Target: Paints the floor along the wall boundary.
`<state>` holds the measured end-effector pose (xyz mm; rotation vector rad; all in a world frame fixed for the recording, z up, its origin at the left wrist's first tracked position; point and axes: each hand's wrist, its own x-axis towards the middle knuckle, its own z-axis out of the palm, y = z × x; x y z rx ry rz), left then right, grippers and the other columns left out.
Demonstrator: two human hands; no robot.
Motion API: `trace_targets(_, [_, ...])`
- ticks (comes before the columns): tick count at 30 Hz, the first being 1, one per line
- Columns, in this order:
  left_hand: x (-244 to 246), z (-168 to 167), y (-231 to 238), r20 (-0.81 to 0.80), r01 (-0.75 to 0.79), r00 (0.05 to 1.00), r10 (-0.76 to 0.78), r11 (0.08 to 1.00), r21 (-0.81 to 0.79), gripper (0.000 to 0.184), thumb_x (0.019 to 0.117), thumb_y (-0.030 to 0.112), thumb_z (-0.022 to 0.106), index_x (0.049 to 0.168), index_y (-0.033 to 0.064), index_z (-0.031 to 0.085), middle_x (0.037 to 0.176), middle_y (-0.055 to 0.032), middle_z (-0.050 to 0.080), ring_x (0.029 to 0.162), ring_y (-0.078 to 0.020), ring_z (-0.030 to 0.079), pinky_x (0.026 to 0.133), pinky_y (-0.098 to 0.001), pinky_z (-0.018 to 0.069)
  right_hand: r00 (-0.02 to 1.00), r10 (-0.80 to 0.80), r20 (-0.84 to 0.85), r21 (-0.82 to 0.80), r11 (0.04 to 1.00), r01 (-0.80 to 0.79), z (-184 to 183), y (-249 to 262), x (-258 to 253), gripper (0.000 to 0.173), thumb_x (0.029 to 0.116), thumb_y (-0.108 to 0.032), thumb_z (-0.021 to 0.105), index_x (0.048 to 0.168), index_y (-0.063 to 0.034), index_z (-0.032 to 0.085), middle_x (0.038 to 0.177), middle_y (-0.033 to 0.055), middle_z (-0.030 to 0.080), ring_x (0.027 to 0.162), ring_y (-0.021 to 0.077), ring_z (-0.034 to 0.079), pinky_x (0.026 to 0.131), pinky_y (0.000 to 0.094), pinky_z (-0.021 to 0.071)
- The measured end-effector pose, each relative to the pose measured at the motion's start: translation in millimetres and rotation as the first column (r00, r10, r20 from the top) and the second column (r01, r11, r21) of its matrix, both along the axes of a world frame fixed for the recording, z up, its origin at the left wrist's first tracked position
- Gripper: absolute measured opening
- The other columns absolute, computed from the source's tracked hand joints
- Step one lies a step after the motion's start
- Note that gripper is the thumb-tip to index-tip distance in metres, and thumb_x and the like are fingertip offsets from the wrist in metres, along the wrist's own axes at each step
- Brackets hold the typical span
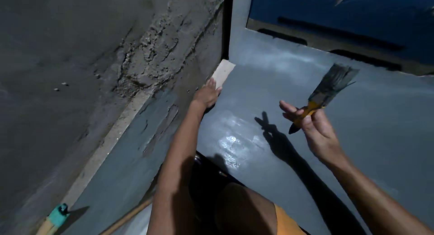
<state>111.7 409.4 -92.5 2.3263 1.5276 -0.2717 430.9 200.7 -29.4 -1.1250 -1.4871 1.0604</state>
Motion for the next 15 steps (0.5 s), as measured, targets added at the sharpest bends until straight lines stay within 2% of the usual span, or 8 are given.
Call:
trace_targets(5, [-43,2,-63,-0.05,0.008,0.999,-0.008,1.0,-0.006,0.071,0.1109,0.05,0.012,0.161,0.0018,0.026,0.17,-0.0138,0.021,0.157,-0.029,0.023,0.127,-0.0495,0.0237,0.997,0.051,-0.057,0.014,0.999,-0.05,2,-10,-10,0.047,0.1105,-0.049,0.039,0.136,-0.0091,0.044,0.149,0.0097,0.059,0.133,0.029,0.06,0.114,0.0469,0.0489])
trace_targets(10, [-86,16,-130,-0.073,-0.039,0.997,0.035,0.998,-0.054,0.066,0.1119,0.046,0.016,0.163,0.0037,0.023,0.171,-0.0109,0.019,0.157,-0.0269,0.022,0.127,-0.0486,0.0226,0.994,0.087,-0.07,0.002,0.996,-0.087,5,-22,-18,0.051,0.1099,-0.051,0.039,0.136,-0.0074,0.044,0.148,0.0099,0.059,0.131,0.0279,0.061,0.112,0.0456,0.0503])
trace_targets(15, [-114,27,-173,-0.086,-0.054,0.995,0.045,0.993,-0.104,0.062,0.1128,0.042,0.017,0.162,0.005,0.027,0.171,-0.0086,0.022,0.157,-0.0237,0.023,0.127,-0.0474,0.0225,0.993,0.101,-0.066,0.0,0.995,-0.101,13,-33,-21,0.051,0.1096,-0.051,0.038,0.136,-0.0072,0.044,0.148,0.0084,0.059,0.129,0.0237,0.063,0.108,0.0417,0.0521])
